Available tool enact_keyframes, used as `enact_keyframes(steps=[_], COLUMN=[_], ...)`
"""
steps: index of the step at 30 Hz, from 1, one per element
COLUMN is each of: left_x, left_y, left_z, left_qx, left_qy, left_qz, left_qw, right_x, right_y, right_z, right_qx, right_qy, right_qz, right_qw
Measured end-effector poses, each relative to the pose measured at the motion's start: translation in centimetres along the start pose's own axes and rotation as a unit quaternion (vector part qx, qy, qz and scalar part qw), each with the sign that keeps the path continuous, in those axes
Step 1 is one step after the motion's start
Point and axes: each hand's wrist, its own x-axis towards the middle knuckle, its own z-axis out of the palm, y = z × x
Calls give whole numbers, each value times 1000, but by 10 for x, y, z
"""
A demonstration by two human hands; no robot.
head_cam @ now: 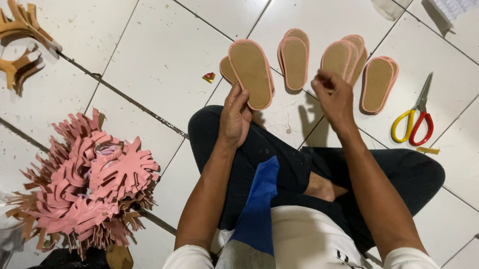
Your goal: The person sits on the floor holding pink slipper insoles and trims excess material from the edges with scissors. After trimming each insole, the person stacks the finished pieces and pairs them into piles on the floor.
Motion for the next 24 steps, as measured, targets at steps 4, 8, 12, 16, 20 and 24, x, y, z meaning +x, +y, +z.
enact_keyframes(steps=[4, 8, 12, 16, 20, 24], left_x=[1, 3, 3, 6, 10, 9], left_y=[-3, -7, -12, -16, -12, -6], left_z=[-3, -7, -10, -9, -6, 0], left_qx=[15, 33, 117, 217, 264, 279], left_qy=[-26, -28, -60, -107, -115, -97], left_qz=[1, -23, -55, -56, -45, -69], left_qw=[1000, 999, 990, 969, 957, 953], right_x=[-19, -35, -40, -44, -45, -46], right_y=[-5, -15, -22, -14, 9, 41], right_z=[20, 43, 52, 41, 7, -53], right_qx=[111, 207, 256, 255, 176, 127], right_qy=[-98, -142, -125, -103, -1, 128], right_qz=[77, 78, 80, 99, 60, 91], right_qw=[986, 965, 955, 956, 983, 979])
